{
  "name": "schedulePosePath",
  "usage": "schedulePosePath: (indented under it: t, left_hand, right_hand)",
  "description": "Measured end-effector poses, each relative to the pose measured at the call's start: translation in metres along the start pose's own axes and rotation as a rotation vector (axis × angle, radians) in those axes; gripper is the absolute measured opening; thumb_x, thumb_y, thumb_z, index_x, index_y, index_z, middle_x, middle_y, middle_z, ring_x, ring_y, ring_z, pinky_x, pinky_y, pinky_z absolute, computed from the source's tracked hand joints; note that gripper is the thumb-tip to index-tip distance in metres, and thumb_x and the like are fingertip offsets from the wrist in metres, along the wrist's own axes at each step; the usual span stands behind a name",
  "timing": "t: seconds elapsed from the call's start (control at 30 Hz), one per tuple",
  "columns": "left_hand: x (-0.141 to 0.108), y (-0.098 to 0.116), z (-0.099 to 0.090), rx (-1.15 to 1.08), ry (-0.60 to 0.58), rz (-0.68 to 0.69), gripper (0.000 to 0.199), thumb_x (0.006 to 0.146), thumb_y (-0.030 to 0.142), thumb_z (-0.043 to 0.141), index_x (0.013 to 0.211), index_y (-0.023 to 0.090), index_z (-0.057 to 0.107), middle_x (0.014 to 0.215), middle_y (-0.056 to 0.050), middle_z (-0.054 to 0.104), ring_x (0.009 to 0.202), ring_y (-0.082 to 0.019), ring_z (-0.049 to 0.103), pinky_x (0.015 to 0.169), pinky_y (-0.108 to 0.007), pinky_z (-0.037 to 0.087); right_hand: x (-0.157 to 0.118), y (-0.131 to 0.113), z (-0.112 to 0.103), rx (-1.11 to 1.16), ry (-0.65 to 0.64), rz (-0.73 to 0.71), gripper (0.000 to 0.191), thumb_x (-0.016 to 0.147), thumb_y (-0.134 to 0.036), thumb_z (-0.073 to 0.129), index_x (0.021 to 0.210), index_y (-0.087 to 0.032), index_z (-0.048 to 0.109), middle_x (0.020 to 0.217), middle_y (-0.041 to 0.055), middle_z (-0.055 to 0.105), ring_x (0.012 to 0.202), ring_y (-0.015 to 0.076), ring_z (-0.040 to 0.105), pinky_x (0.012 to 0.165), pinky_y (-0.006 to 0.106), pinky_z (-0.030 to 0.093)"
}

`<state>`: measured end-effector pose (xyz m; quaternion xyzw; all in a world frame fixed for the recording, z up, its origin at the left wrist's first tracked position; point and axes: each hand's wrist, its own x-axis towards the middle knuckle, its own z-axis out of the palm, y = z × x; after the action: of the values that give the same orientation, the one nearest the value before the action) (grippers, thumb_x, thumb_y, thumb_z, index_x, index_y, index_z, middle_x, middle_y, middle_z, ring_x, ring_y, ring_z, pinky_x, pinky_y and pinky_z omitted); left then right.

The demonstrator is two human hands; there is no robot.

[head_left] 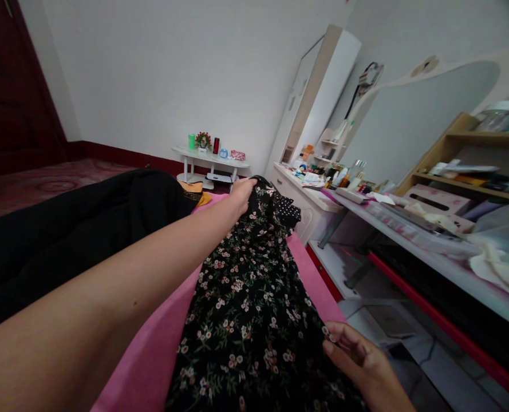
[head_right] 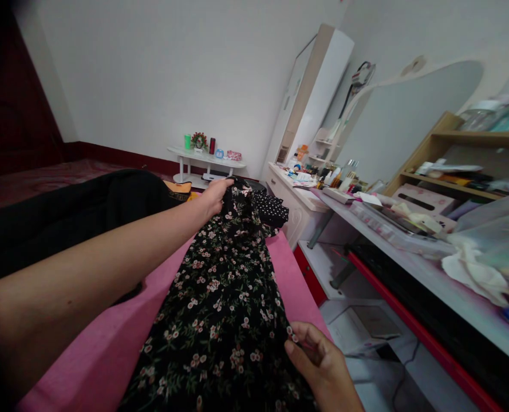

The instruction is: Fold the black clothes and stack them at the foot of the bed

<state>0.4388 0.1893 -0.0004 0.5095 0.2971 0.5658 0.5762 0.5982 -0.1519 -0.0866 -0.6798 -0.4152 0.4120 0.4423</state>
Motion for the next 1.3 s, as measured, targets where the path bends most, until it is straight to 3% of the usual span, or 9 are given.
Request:
schedulePosePath:
  t: [0.17,0.3,0.43,0.53,0.77,0.9,1.0,1.2,1.3]
  left_hand:
    - [-0.005,0.013,-0.051,0.145,0.157,-0.054,0.016,0.068,0.029,0.061,0.075,0.016,0.056,0.062,-0.001,0.061,0.058,-0.016,0.060,0.058,-0.025,0.049]
    - [-0.026,0.009,-0.104,0.357,0.223,-0.053,0.007,0.069,0.022,0.055,0.071,0.016,0.059,0.061,-0.001,0.062,0.060,-0.017,0.060,0.058,-0.026,0.047]
    - [-0.055,-0.005,-0.159,0.644,0.273,-0.051,0.008,0.067,0.016,0.056,0.067,0.017,0.064,0.063,-0.002,0.064,0.072,-0.022,0.062,0.072,-0.031,0.047]
    - [-0.078,-0.016,-0.182,0.824,0.288,-0.028,0.022,0.061,0.006,0.057,0.072,0.021,0.069,0.079,-0.003,0.068,0.093,-0.025,0.060,0.090,-0.035,0.042]
    - [-0.127,-0.060,-0.142,1.318,-0.023,0.275,0.027,0.081,0.022,0.054,0.104,0.026,0.067,0.121,-0.005,0.058,0.115,-0.025,0.049,0.101,-0.039,0.037]
    - [-0.143,-0.091,-0.124,1.360,-0.085,0.316,0.031,0.084,0.027,0.054,0.113,0.024,0.063,0.128,-0.007,0.053,0.121,-0.025,0.045,0.104,-0.042,0.034]
    - [-0.146,-0.103,-0.125,1.369,-0.097,0.293,0.030,0.085,0.027,0.053,0.114,0.023,0.063,0.127,-0.009,0.054,0.120,-0.025,0.046,0.105,-0.043,0.033]
    - [-0.146,-0.103,-0.127,1.367,-0.091,0.285,0.031,0.085,0.027,0.053,0.115,0.024,0.062,0.127,-0.008,0.053,0.120,-0.025,0.045,0.105,-0.043,0.033]
    - [-0.147,-0.101,-0.126,1.368,-0.088,0.281,0.030,0.085,0.026,0.053,0.114,0.024,0.062,0.127,-0.008,0.053,0.121,-0.026,0.044,0.105,-0.044,0.032]
  right_hand:
    - [0.002,0.001,0.035,-0.030,-0.173,-0.056,0.048,0.072,-0.050,0.068,0.109,-0.020,0.061,0.098,0.0069,0.064,0.095,0.0225,0.060,0.086,0.032,0.046]
    - [-0.002,0.003,0.060,-0.126,-0.296,-0.058,0.048,0.074,-0.046,0.065,0.114,-0.019,0.059,0.096,0.0056,0.060,0.084,0.0181,0.058,0.073,0.027,0.046]
    - [-0.001,0.002,0.068,-0.247,-0.497,-0.081,0.035,0.074,-0.036,0.065,0.106,-0.020,0.064,0.087,0.0026,0.061,0.068,0.0124,0.054,0.057,0.022,0.040]
    - [0.029,-0.005,0.062,-0.297,-0.452,-0.142,0.025,0.075,-0.034,0.063,0.095,-0.019,0.067,0.075,0.0006,0.061,0.063,0.0117,0.054,0.055,0.022,0.039]
    - [0.189,-0.031,0.047,-0.276,0.009,-0.278,0.020,0.070,-0.029,0.058,0.083,-0.015,0.061,0.055,-0.0020,0.056,0.046,0.0118,0.051,0.046,0.023,0.041]
    - [0.259,-0.041,0.059,-0.375,0.106,-0.315,0.028,0.073,-0.025,0.055,0.097,-0.014,0.062,0.054,-0.0024,0.058,0.043,0.0116,0.050,0.045,0.023,0.041]
    - [0.291,-0.041,0.070,-0.494,0.075,-0.315,0.035,0.069,-0.020,0.059,0.103,-0.015,0.065,0.048,-0.0044,0.057,0.043,0.0120,0.052,0.047,0.022,0.039]
    - [0.328,-0.052,0.083,-0.740,0.063,-0.284,0.008,0.060,-0.012,0.062,0.058,-0.017,0.067,0.042,-0.0021,0.055,0.044,0.0126,0.052,0.049,0.022,0.035]
    - [0.338,-0.066,0.097,-0.777,0.130,-0.306,0.010,0.065,-0.017,0.059,0.062,-0.019,0.068,0.054,0.0000,0.063,0.054,0.0140,0.058,0.053,0.022,0.037]
